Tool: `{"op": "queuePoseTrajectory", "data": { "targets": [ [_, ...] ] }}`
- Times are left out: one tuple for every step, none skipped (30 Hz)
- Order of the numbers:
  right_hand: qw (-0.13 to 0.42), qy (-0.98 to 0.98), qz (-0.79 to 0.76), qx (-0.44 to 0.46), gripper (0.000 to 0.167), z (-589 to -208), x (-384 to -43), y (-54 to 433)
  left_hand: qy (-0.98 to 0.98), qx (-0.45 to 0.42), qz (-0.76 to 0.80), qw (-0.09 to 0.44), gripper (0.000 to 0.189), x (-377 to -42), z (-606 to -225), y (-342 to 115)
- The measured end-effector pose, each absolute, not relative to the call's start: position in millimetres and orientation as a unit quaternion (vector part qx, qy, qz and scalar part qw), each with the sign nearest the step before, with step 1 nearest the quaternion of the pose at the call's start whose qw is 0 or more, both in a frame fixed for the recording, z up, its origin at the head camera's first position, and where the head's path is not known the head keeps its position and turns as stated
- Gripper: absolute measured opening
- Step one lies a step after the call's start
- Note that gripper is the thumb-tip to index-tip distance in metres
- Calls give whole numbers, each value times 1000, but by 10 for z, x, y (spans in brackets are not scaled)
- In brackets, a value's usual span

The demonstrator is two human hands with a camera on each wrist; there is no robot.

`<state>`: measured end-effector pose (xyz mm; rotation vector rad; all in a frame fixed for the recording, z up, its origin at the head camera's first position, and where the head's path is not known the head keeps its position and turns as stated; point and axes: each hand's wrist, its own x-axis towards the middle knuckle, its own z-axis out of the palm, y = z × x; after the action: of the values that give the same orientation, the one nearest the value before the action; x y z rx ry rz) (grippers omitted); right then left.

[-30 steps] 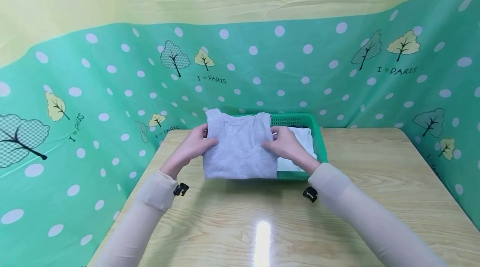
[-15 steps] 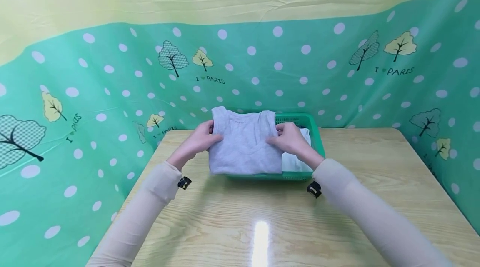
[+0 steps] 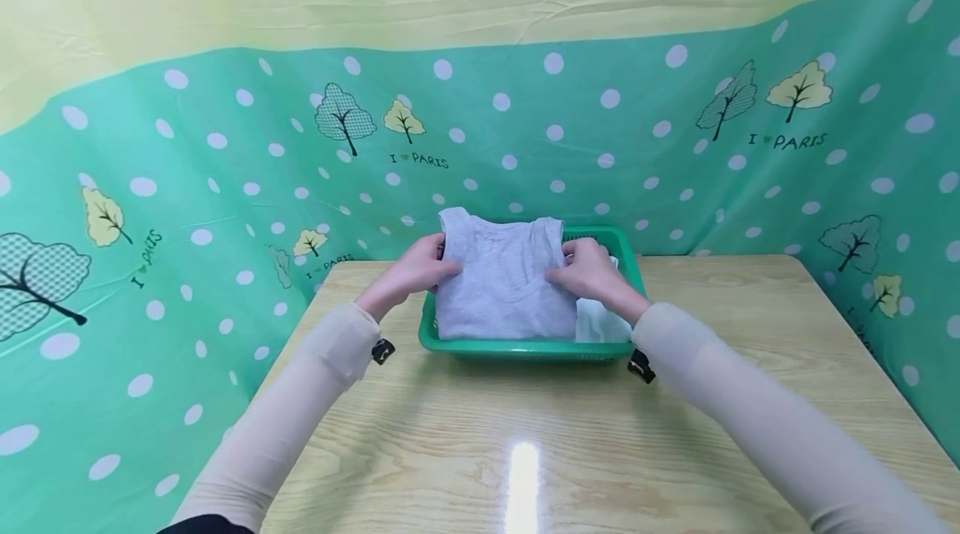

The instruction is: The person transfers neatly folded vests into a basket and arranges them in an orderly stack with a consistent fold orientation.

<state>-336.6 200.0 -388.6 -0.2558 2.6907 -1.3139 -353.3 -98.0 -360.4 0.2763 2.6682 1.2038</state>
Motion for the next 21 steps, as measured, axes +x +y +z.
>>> {"op": "queuePoseTrajectory", "data": {
  "targets": [
    [67, 895, -432, -89, 28, -3890, -3378, 2012, 904, 94, 405, 101, 51, -3551, -3612, -964],
    [67, 896, -429, -91, 26, -3894, -3389, 2022, 904, 94, 403, 103, 51, -3567, -3622, -950],
    [68, 897, -427, -93, 26, -3902, -3401, 2032, 905, 94, 401, 106, 52, -3588, -3635, -938],
    [71, 897, -426, -93, 25, -3912, -3412, 2039, 906, 93, 399, 110, 52, -3606, -3649, -927],
    [72, 898, -424, -94, 26, -3920, -3420, 2047, 906, 92, 398, 116, 52, -3623, -3662, -916],
    [74, 899, -422, -95, 27, -3932, -3430, 2055, 906, 92, 396, 121, 52, -3639, -3675, -904],
    [76, 899, -420, -95, 27, -3943, -3441, 2057, 906, 92, 393, 126, 52, -3654, -3686, -897],
    [79, 900, -418, -93, 26, -3952, -3452, 2058, 906, 93, 392, 131, 52, -3670, -3696, -890],
    [81, 901, -416, -93, 26, -3961, -3463, 2063, 906, 95, 390, 136, 51, -3686, -3705, -879],
    [83, 902, -413, -93, 26, -3971, -3476, 2067, 905, 96, 389, 141, 51, -3697, -3710, -868],
    [85, 903, -410, -93, 26, -3977, -3486, 2072, 906, 97, 387, 144, 51, -3708, -3715, -854],
    [88, 904, -407, -92, 24, -3984, -3498, 2077, 906, 97, 384, 146, 50, -3723, -3720, -840],
    [91, 906, -404, -91, 23, -3989, -3509, 2080, 908, 97, 380, 149, 50, -3738, -3725, -827],
    [94, 907, -401, -90, 21, -3993, -3519, 2082, 909, 97, 376, 151, 49, -3752, -3734, -813],
    [96, 908, -398, -89, 20, -4000, -3530, 2083, 910, 96, 372, 154, 49, -3765, -3742, -799],
    [99, 909, -396, -88, 19, -4007, -3540, 2083, 911, 94, 368, 157, 49, -3778, -3752, -785],
    [102, 909, -394, -86, 18, -4013, -3548, 2082, 912, 93, 365, 160, 49, -3793, -3764, -772],
    [106, 910, -391, -84, 18, -4020, -3555, 2082, 913, 92, 362, 164, 48, -3804, -3777, -759],
    [109, 910, -391, -81, 17, -4030, -3563, 2083, 914, 91, 359, 167, 48, -3813, -3789, -747],
    [112, 911, -390, -79, 16, -4041, -3570, 2086, 915, 90, 356, 169, 49, -3819, -3801, -736],
    [117, 910, -389, -77, 16, -4051, -3574, 2088, 915, 89, 353, 172, 50, -3824, -3815, -726]
  ]
}}
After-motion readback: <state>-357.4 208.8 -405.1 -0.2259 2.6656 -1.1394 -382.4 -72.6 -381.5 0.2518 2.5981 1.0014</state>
